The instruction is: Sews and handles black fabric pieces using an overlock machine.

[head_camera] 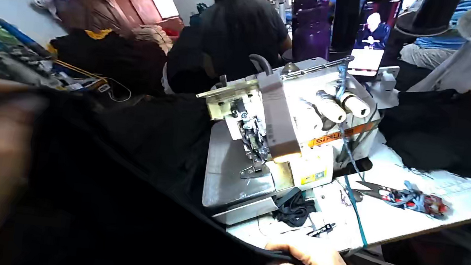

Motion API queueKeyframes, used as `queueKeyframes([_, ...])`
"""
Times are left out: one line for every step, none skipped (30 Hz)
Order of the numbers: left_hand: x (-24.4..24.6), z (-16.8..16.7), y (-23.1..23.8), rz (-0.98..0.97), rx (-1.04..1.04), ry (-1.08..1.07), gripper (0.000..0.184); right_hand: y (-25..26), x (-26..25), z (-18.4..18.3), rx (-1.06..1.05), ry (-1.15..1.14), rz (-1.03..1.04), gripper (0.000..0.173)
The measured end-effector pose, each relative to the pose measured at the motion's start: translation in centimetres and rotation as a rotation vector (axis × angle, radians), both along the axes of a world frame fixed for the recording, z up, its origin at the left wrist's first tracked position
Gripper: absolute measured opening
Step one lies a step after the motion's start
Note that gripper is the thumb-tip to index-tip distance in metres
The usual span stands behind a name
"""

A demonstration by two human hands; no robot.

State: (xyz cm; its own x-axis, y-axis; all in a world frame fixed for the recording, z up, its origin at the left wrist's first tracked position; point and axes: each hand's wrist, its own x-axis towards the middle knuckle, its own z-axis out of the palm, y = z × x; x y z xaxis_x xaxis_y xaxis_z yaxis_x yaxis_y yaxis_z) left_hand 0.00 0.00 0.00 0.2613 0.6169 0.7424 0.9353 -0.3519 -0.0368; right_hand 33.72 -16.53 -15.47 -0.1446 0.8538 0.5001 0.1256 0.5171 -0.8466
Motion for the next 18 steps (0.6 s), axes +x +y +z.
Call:
queueKeyframes([1.7, -1.0, -1.2, -0.042, -0.117, 0.027, 0.036, 0.0, -0.1, -0.1, -0.01, -0.012, -0.024, 0.016])
queueKeyframes([3.2, -2.2, -2.2, -0.111, -0.204, 0.053, 0.04, 0.1, -0.3, -0.2, -0.022, -0.025, -0.044, 0.016])
queueKeyframes([4.8, -3.8, -3.3, -0.188, -0.228, 0.092, 0.043, 0.2, -0.4, -0.3, -0.034, -0.039, -0.061, 0.016])
queueKeyframes([6.7, -5.4, -4.9, -0.282, -0.253, 0.115, 0.045, 0.3, -0.4, -0.4, -0.045, -0.053, -0.07, 0.016])
queueKeyframes([8.7, -6.8, -6.8, -0.407, -0.314, 0.127, 0.045, 0.3, -0.5, -0.4, -0.052, -0.064, -0.072, 0.015])
queueKeyframes([10.5, -7.9, -8.8, -0.533, -0.403, 0.143, 0.043, 0.2, -0.6, -0.3, -0.059, -0.076, -0.071, 0.015])
queueKeyframes([12.0, -8.8, -10.4, -0.635, -0.492, 0.163, 0.039, 0.0, -0.7, -0.2, -0.066, -0.084, -0.069, 0.014])
queueKeyframes([13.1, -9.5, -11.6, -0.689, -0.532, 0.177, 0.032, -0.1, -0.7, 0.0, -0.079, -0.086, -0.055, 0.014])
queueKeyframes([13.5, -10.2, -12.2, -0.708, -0.52, 0.16, 0.026, -0.3, -0.7, 0.1, -0.101, -0.069, -0.027, 0.015])
queueKeyframes([13.4, -10.7, -12.3, -0.719, -0.486, 0.117, 0.02, -0.4, -0.5, 0.2, -0.135, -0.032, 0.02, 0.017])
queueKeyframes([13.0, -11.0, -12.0, -0.731, -0.463, 0.07, 0.016, -0.4, -0.1, 0.2, -0.189, 0.032, 0.094, 0.021])
queueKeyframes([12.4, -11.1, -11.7, -0.745, -0.456, 0.03, 0.016, -0.4, 0.4, 0.2, -0.267, 0.125, 0.197, 0.027])
queueKeyframes([11.9, -11.1, -11.5, -0.772, -0.46, -0.003, 0.016, -0.4, 0.9, -0.1, -0.359, 0.255, 0.308, 0.032])
queueKeyframes([11.5, -11.1, -11.4, -0.81, -0.463, -0.031, 0.016, -0.4, 1.2, -0.5, -0.455, 0.392, 0.403, 0.037])
queueKeyframes([11.4, -11.2, -11.4, -0.849, -0.46, -0.053, 0.015, -0.4, 1.4, -0.8, -0.53, 0.488, 0.46, 0.042])
queueKeyframes([11.3, -11.4, -11.4, -0.883, -0.456, -0.073, 0.014, -0.3, 1.4, -1.0, -0.567, 0.528, 0.476, 0.044])
queueKeyframes([11.4, -11.6, -11.4, -0.903, -0.448, -0.081, 0.015, -0.3, 1.2, -0.9, -0.57, 0.515, 0.454, 0.041])
queueKeyframes([11.4, -11.8, -11.4, -0.91, -0.437, -0.075, 0.015, -0.3, 1.0, -0.5, -0.549, 0.466, 0.414, 0.036])
